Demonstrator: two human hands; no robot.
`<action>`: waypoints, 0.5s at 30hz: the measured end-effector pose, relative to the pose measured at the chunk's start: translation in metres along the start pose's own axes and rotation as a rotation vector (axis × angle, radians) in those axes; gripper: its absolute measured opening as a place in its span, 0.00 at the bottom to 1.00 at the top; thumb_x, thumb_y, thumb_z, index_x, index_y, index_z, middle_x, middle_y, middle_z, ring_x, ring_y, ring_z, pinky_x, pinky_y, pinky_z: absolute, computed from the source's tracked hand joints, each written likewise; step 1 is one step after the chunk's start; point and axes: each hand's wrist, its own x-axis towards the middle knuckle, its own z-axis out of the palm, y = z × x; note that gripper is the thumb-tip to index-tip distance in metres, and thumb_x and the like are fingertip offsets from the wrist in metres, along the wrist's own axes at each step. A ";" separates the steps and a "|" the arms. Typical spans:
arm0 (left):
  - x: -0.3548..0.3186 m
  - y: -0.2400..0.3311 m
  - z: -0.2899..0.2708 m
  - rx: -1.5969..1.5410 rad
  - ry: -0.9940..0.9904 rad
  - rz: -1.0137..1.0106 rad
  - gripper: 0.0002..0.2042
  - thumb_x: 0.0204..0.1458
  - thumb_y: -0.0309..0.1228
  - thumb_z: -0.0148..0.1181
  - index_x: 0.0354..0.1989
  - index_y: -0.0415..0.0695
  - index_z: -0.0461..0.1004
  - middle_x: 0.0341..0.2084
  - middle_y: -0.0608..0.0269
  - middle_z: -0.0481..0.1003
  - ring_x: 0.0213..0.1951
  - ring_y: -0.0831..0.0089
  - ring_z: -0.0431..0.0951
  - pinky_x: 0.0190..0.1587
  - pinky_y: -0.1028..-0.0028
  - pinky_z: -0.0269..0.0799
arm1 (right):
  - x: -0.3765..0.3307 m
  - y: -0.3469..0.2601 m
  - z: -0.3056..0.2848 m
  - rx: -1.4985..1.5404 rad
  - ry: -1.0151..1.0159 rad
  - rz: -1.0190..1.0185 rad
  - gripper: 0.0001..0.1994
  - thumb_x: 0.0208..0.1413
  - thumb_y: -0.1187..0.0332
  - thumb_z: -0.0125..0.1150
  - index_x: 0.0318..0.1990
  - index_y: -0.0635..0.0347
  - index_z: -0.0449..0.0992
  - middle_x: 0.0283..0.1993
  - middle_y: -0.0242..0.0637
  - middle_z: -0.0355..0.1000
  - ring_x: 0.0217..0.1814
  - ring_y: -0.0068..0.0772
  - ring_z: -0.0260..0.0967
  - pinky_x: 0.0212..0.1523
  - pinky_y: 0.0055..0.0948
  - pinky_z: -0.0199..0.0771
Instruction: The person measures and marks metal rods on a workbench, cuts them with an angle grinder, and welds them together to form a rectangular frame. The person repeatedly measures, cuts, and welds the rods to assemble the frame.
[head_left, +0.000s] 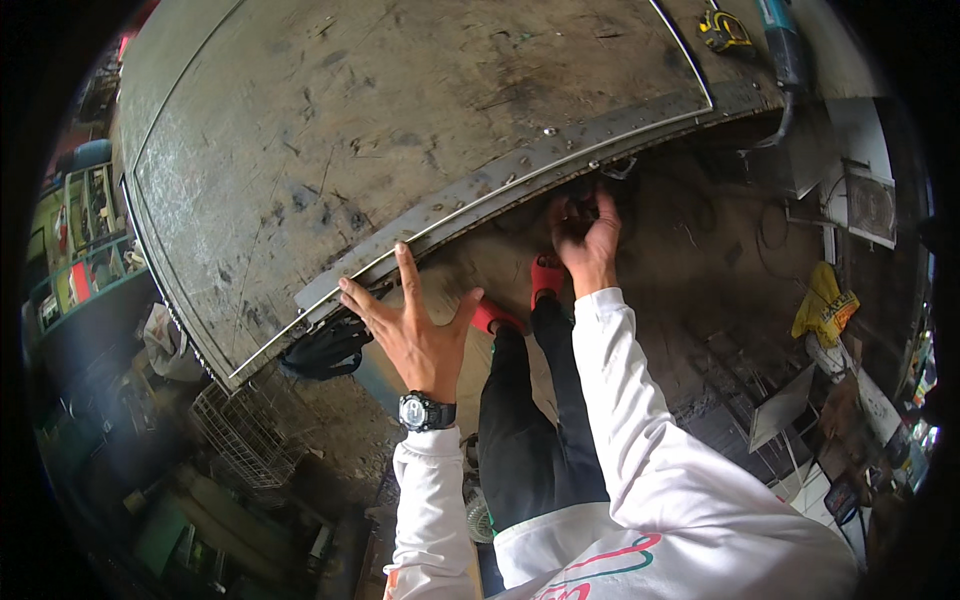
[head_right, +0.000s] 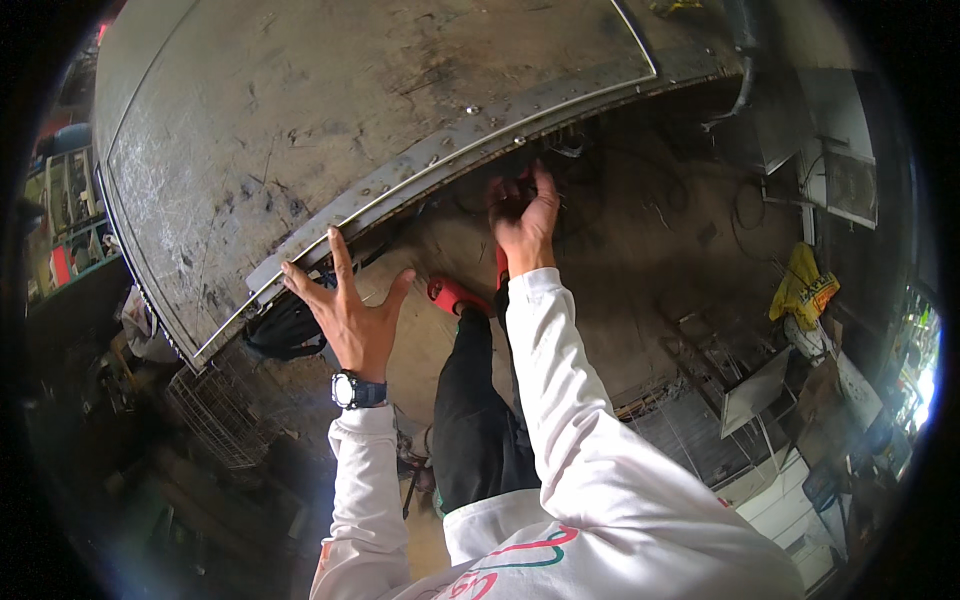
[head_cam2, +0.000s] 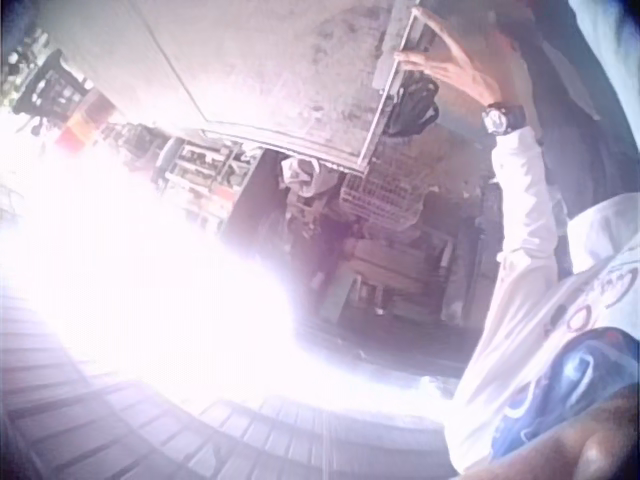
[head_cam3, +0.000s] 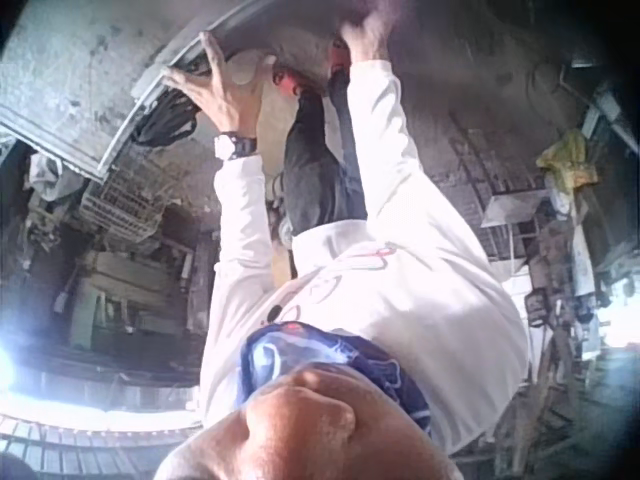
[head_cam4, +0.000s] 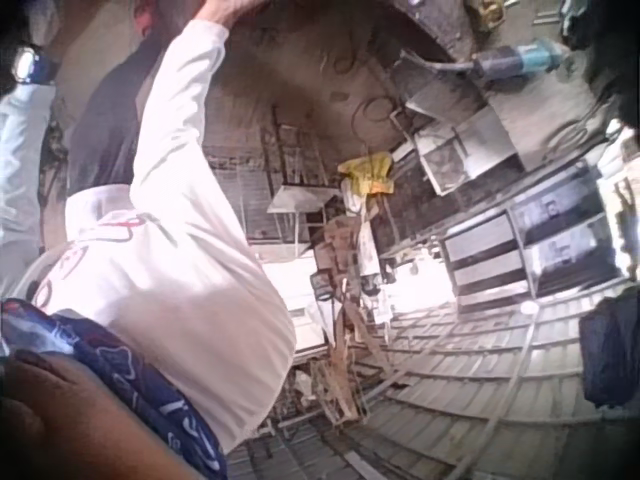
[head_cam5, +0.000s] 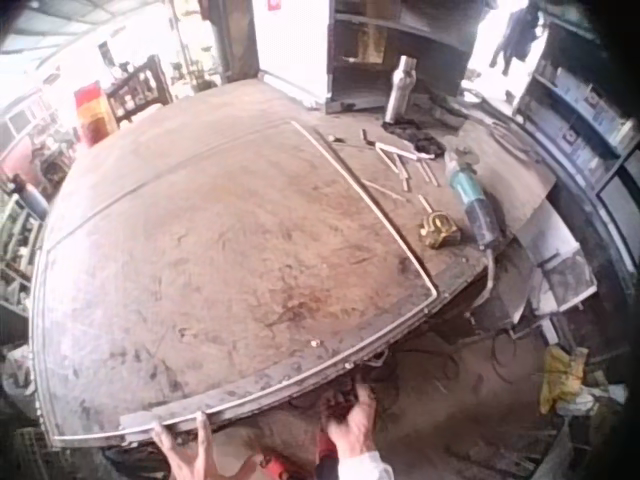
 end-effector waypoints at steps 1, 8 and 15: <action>-0.001 0.000 0.000 -0.004 0.006 0.000 0.57 0.40 0.55 0.83 0.81 0.68 0.55 0.77 0.22 0.34 0.78 0.23 0.36 0.77 0.37 0.44 | -0.011 0.005 0.016 0.019 -0.004 -0.061 0.12 0.57 0.65 0.75 0.47 0.54 0.81 0.41 0.33 0.81 0.49 0.39 0.79 0.57 0.46 0.82; 0.000 0.001 -0.004 -0.016 -0.010 -0.012 0.55 0.43 0.55 0.81 0.81 0.70 0.54 0.77 0.24 0.33 0.78 0.24 0.33 0.77 0.39 0.46 | 0.002 0.007 0.011 0.052 -0.280 -0.293 0.13 0.55 0.70 0.76 0.47 0.56 0.81 0.50 0.32 0.82 0.59 0.34 0.77 0.72 0.42 0.75; 0.006 0.008 0.002 -0.037 -0.012 0.034 0.55 0.42 0.56 0.81 0.80 0.68 0.56 0.76 0.19 0.35 0.76 0.20 0.38 0.74 0.33 0.50 | -0.017 0.035 0.001 0.016 -0.114 -0.416 0.11 0.61 0.78 0.67 0.49 0.58 0.79 0.50 0.35 0.80 0.57 0.38 0.77 0.71 0.44 0.76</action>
